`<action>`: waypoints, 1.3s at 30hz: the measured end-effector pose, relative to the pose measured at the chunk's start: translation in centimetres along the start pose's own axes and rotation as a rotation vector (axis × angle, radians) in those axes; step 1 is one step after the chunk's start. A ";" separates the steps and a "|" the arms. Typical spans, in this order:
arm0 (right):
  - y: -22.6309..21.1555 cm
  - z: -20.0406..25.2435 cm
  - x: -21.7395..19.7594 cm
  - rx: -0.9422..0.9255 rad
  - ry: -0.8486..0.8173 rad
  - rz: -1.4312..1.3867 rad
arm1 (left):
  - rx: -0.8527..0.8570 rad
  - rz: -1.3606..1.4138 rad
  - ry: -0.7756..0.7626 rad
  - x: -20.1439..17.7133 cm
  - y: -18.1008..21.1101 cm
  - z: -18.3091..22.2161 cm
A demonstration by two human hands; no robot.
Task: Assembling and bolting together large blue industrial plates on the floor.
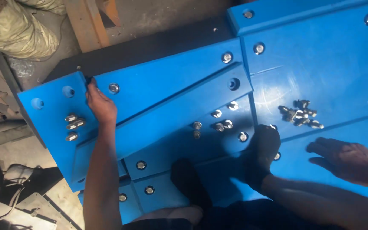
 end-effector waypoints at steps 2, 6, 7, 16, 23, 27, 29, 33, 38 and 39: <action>-2.3 -0.4 -1.9 0.017 -0.018 -0.055 | 0.005 -0.042 -0.022 -0.7 -0.2 0.7; -6.0 -5.7 -4.7 -0.026 0.297 -0.532 | 0.018 -0.045 -0.155 -2.6 4.2 3.4; -7.0 -6.9 -4.6 -0.167 0.468 -0.619 | 0.073 -0.082 -0.216 -3.3 6.4 4.7; -13.0 -12.3 -3.6 -0.491 0.525 -0.772 | 0.241 0.039 -0.265 -5.6 14.1 21.1; -11.6 -13.5 -6.8 -0.480 0.747 -0.792 | 0.234 -0.029 -0.488 -2.3 20.0 24.5; -11.9 -14.2 -6.3 -0.469 0.744 -0.752 | 0.105 0.098 -0.675 0.0 22.1 24.5; -12.2 -14.7 -5.4 -0.478 0.725 -0.750 | 0.058 0.134 -0.731 0.8 22.3 24.9; -13.7 -15.4 -2.8 -0.526 0.624 -0.701 | 0.033 0.131 -0.780 1.0 22.7 25.8; -13.7 -15.5 -2.2 -0.583 0.568 -0.696 | 0.044 0.110 -0.686 -0.1 20.8 27.0; -13.4 -15.8 -2.3 -0.602 0.582 -0.705 | 0.119 0.070 -0.594 -0.5 20.3 26.2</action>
Point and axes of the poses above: each hand's wrist, its own z-axis away from the middle knuckle, its own x-axis out of the palm, y = z × x, the point moved 9 cm from there along -z, towards the middle knuckle, and after that the axes turned 15 degrees about y, right-handed, at the moved point
